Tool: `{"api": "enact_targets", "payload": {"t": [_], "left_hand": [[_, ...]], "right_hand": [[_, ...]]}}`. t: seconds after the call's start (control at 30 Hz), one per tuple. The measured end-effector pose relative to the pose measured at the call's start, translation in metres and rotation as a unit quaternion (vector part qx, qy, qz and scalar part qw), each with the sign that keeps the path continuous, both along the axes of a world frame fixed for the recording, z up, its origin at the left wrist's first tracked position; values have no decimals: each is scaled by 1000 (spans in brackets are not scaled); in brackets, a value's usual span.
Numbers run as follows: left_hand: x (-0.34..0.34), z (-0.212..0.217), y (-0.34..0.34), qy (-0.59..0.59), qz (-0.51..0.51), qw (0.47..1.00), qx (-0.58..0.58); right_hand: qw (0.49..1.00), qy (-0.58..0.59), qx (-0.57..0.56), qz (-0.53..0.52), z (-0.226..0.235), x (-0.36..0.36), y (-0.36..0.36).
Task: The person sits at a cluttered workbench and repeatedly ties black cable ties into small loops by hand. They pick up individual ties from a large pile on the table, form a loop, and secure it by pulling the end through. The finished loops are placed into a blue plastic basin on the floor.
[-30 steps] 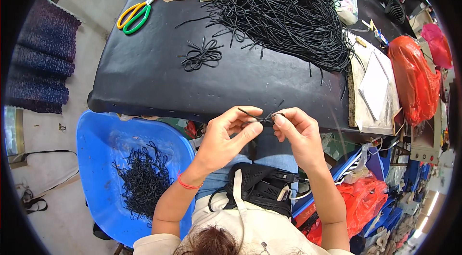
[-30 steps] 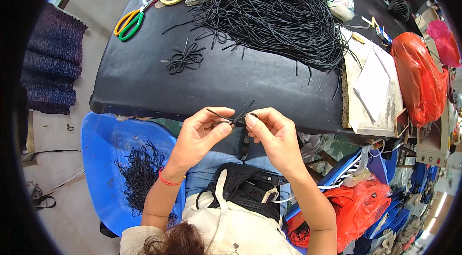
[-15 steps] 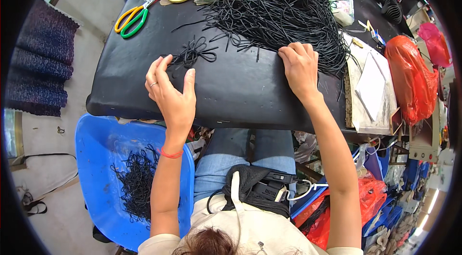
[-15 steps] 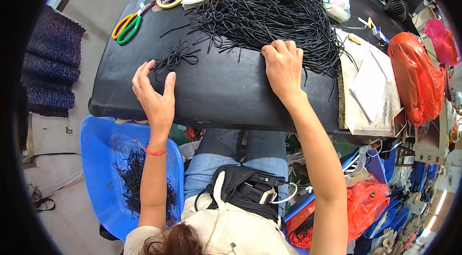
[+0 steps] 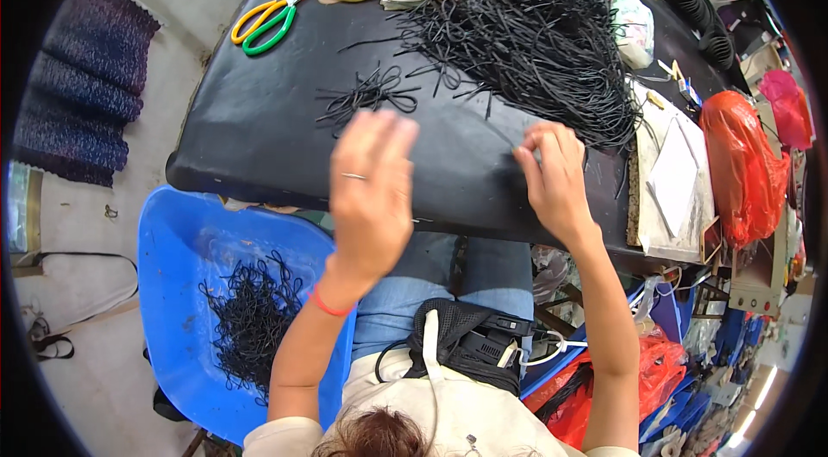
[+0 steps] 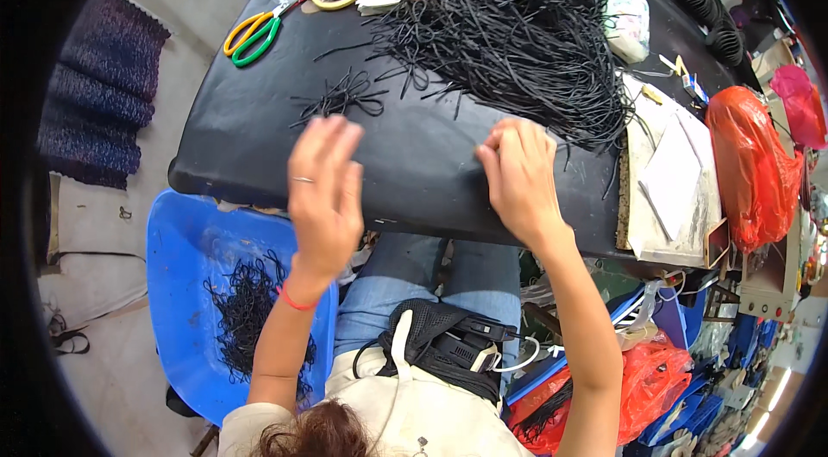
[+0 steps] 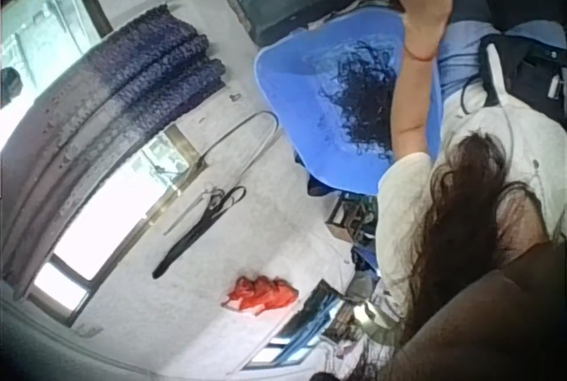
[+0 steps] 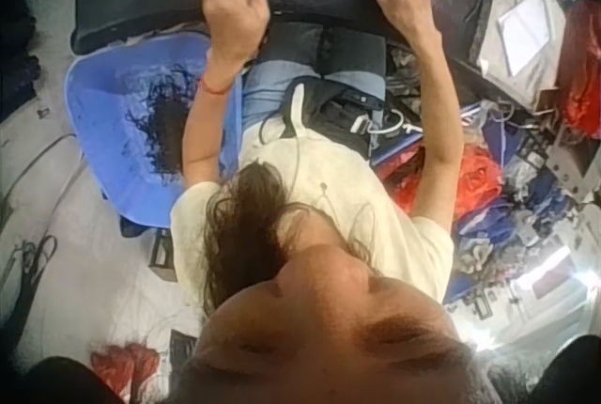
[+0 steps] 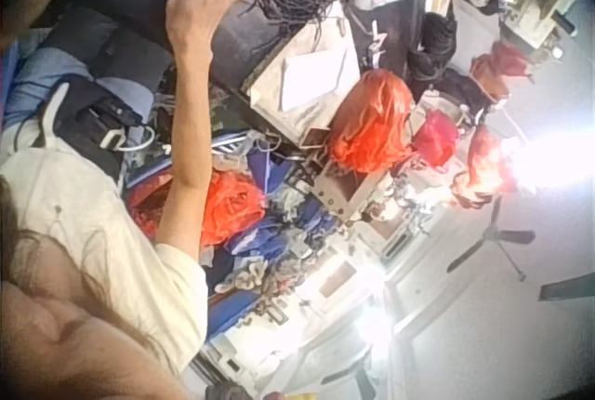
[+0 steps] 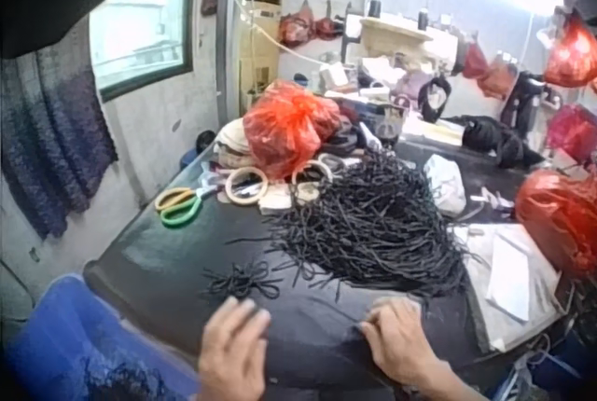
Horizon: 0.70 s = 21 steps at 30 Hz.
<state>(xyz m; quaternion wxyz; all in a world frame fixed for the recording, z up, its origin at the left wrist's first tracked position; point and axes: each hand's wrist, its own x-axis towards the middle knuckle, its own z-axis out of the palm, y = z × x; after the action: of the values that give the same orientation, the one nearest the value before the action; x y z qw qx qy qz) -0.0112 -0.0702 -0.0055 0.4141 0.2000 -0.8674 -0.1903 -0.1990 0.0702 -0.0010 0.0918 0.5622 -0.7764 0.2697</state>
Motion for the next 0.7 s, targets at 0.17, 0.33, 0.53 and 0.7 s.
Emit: {"api": "enact_targets", "payload": {"t": [0.17, 0.33, 0.53, 0.7], "left_hand": [[-10, 6, 16, -71, -182, 977, 81], [1, 24, 17, -97, -220, 892, 383], [4, 27, 18, -23, -236, 733, 638], [-4, 23, 23, 10, -220, 560, 799]], "right_hand": [[995, -64, -15, 78, 24, 46, 18], [986, -163, -24, 35, 40, 52, 25], [972, -199, -120, -36, 64, 35, 22], [967, -206, -128, -74, 43, 61, -5]]}}
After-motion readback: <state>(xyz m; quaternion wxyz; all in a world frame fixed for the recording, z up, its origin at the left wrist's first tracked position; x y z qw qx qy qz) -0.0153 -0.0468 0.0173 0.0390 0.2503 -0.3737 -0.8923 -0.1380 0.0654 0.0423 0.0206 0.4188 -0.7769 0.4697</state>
